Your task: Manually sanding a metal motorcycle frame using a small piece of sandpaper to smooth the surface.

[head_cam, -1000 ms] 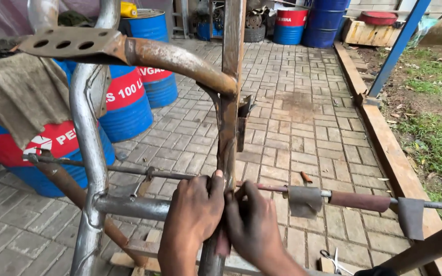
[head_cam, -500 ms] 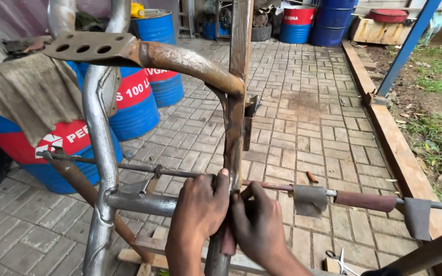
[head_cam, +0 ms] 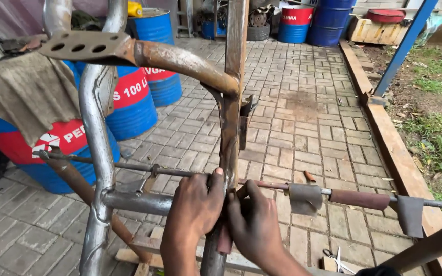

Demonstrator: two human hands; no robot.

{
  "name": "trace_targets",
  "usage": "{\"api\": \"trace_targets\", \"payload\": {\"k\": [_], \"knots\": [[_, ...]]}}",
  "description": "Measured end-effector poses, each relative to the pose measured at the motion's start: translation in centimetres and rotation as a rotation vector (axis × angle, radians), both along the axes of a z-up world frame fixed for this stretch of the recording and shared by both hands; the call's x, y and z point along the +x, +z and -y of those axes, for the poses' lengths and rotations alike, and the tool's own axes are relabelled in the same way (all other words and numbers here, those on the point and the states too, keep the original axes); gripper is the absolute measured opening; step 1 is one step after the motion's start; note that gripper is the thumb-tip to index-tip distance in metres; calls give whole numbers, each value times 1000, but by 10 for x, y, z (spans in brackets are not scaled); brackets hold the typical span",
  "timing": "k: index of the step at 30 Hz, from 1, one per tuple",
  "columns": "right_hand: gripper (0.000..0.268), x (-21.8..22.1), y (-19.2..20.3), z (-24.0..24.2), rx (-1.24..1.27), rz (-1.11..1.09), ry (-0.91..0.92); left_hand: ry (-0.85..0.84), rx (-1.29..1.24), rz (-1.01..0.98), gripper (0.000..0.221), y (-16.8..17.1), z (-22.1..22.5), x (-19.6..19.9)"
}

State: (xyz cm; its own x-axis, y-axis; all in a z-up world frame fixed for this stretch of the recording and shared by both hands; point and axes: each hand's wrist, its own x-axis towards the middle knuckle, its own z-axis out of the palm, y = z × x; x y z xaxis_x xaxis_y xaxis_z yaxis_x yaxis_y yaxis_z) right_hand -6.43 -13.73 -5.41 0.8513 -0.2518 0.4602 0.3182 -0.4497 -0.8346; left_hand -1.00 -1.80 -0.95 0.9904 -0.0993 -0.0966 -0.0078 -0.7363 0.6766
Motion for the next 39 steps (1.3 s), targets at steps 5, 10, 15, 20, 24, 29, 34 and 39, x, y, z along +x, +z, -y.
{"api": "trace_targets", "payload": {"k": [5, 10, 15, 20, 24, 29, 34, 39], "knots": [[17, 14, 4, 2, -61, 90, -78, -14, -52, 10, 66, 16, -1, -10], [17, 15, 12, 4, -41, 67, 35, 17, -3, -13, 69, -2, 0, 2], [20, 2, -2, -2, 2, 26, -41, 26, -28, 11, 68, 6, 0, -1], [20, 12, 6, 0, -38, 124, -60, 7, -43, -3, 67, 4, -1, -5], [22, 12, 3, -2, -36, 85, 6, -2, -48, 42, 62, 14, 1, -2], [16, 9, 13, -12, -8, 149, -35, 7, -95, -12, 68, 26, -1, -12], [13, -11, 4, 3, 8, -68, 45, -3, -70, 40, 65, 19, -2, -7], [5, -9, 18, 37, -60, -19, 140, -30, -27, -61, 64, 17, 5, -3]]}}
